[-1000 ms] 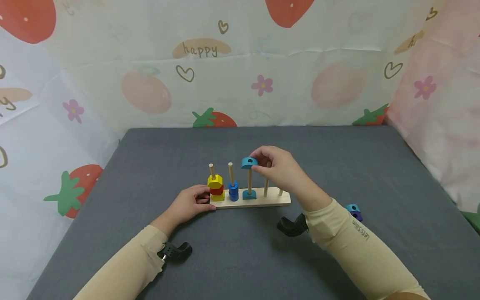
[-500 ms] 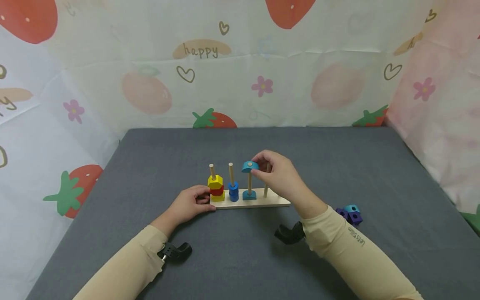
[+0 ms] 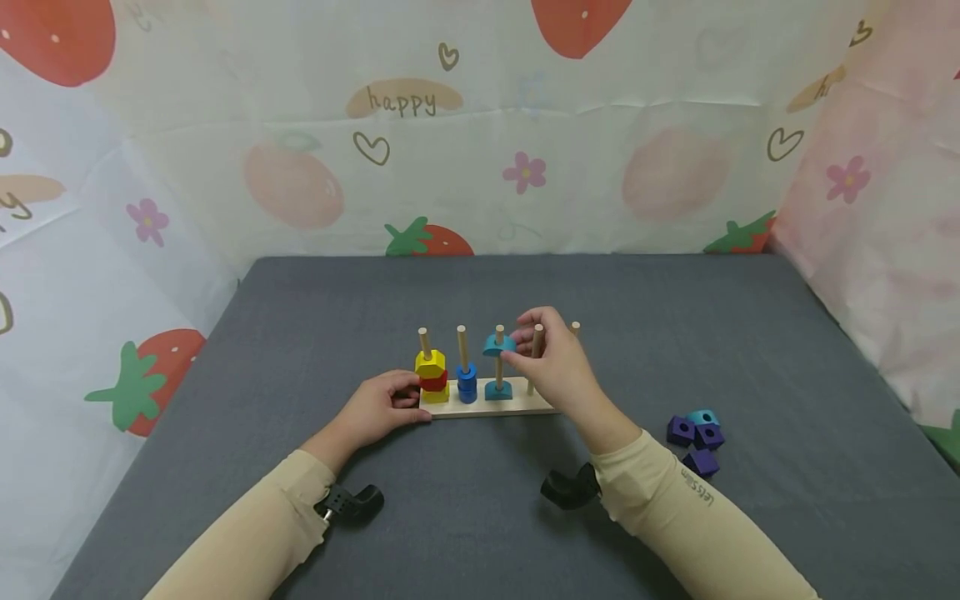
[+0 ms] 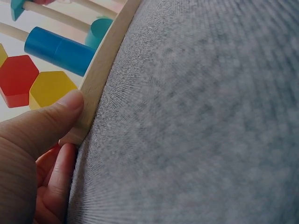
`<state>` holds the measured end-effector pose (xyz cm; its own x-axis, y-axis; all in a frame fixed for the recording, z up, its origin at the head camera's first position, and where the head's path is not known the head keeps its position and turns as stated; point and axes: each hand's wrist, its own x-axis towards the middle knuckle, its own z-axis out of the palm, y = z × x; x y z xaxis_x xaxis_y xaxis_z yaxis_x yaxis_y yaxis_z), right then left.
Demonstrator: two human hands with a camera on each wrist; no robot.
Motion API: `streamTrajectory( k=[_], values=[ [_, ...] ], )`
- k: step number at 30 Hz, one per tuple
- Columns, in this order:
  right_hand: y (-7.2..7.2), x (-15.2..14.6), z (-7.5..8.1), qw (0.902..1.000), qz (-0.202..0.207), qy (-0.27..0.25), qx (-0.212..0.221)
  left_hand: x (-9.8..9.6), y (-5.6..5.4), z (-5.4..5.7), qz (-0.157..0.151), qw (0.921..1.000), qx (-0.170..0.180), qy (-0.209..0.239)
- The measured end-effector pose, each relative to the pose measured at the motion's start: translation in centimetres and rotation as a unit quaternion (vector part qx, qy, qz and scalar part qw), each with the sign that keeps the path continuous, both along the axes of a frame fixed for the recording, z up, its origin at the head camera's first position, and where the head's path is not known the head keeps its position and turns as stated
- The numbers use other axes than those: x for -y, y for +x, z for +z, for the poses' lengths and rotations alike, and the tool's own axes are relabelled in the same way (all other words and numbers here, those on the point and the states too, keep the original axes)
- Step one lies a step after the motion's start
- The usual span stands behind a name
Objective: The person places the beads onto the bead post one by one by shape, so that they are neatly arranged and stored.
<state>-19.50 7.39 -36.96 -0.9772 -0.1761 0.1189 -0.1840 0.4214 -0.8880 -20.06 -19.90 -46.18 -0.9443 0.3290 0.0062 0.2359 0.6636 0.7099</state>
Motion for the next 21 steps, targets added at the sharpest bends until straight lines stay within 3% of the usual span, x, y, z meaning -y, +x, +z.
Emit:
streamTrajectory(
  k=[16,21],
  values=[
    [-0.1,0.5,-3.8,0.9961,-0.026,-0.033,0.078,0.0,0.0,-0.1,0.001,1.0000,-0.004,0.009],
    [-0.1,0.6,-4.8,0.9946,-0.038,-0.017,0.095,-0.1,0.0,-0.1,0.002,0.9999,-0.003,0.010]
  ],
)
